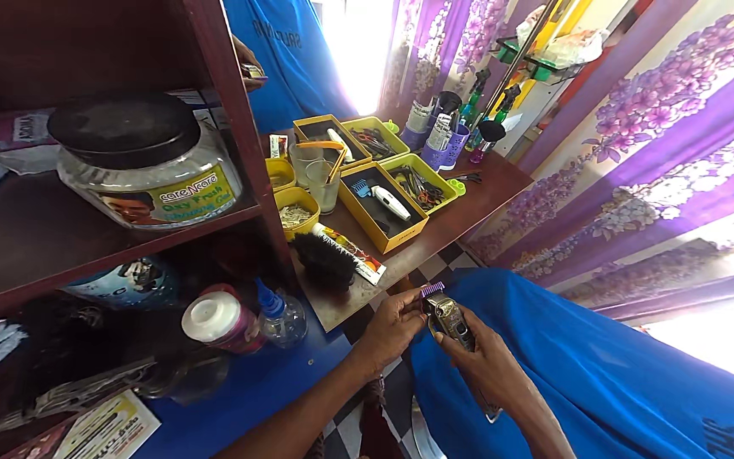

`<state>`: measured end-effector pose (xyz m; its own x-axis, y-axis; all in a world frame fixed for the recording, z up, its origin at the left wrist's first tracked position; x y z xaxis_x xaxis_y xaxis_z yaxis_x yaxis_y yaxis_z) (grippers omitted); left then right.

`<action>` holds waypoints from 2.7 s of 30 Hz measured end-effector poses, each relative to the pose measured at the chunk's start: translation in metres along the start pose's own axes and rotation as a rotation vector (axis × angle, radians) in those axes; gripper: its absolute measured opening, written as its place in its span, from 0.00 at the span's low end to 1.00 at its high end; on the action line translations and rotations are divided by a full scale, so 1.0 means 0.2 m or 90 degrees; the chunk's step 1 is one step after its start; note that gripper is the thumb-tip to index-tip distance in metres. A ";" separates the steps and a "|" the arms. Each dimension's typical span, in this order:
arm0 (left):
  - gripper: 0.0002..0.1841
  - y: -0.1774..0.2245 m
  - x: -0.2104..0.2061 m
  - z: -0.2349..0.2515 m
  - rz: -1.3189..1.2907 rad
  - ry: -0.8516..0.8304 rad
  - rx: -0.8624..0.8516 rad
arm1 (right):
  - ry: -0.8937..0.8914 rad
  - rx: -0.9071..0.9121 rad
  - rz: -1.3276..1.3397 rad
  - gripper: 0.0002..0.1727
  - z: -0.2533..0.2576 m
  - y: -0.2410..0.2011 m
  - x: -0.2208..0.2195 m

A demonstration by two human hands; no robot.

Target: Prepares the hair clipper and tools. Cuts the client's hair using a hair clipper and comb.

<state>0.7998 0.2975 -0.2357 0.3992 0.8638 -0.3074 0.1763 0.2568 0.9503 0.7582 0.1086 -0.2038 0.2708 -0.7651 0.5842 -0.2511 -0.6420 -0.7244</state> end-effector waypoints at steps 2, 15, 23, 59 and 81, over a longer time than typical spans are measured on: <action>0.29 0.00 0.01 0.01 -0.010 -0.034 -0.007 | -0.028 0.009 0.100 0.35 0.01 0.00 0.02; 0.35 -0.03 -0.02 0.29 0.101 0.017 -0.129 | -0.119 0.078 0.409 0.41 0.18 0.08 0.08; 0.36 0.01 -0.12 0.40 -0.063 -0.004 0.095 | -0.005 0.186 0.282 0.49 0.38 0.00 0.17; 0.15 0.03 -0.03 0.51 -0.223 0.056 0.189 | 0.212 0.238 -0.221 0.17 2.50 -0.52 1.37; 0.35 0.14 -0.29 0.30 -0.386 -0.016 0.052 | 0.308 0.108 0.529 0.06 0.03 0.19 0.27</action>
<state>0.8347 0.2281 -0.1936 0.2274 0.5632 -0.7944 0.4465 0.6647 0.5990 0.7689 0.0429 -0.2028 -0.3521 -0.9328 -0.0770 -0.0422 0.0981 -0.9943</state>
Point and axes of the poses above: each hand's wrist, its own z-axis towards the middle knuckle, its own x-axis out of the back of the hand, y = z × x, the point moved 2 cm from there along z, towards the middle knuckle, and after that the axes turned 3 degrees about -x, right-handed, at the moved point
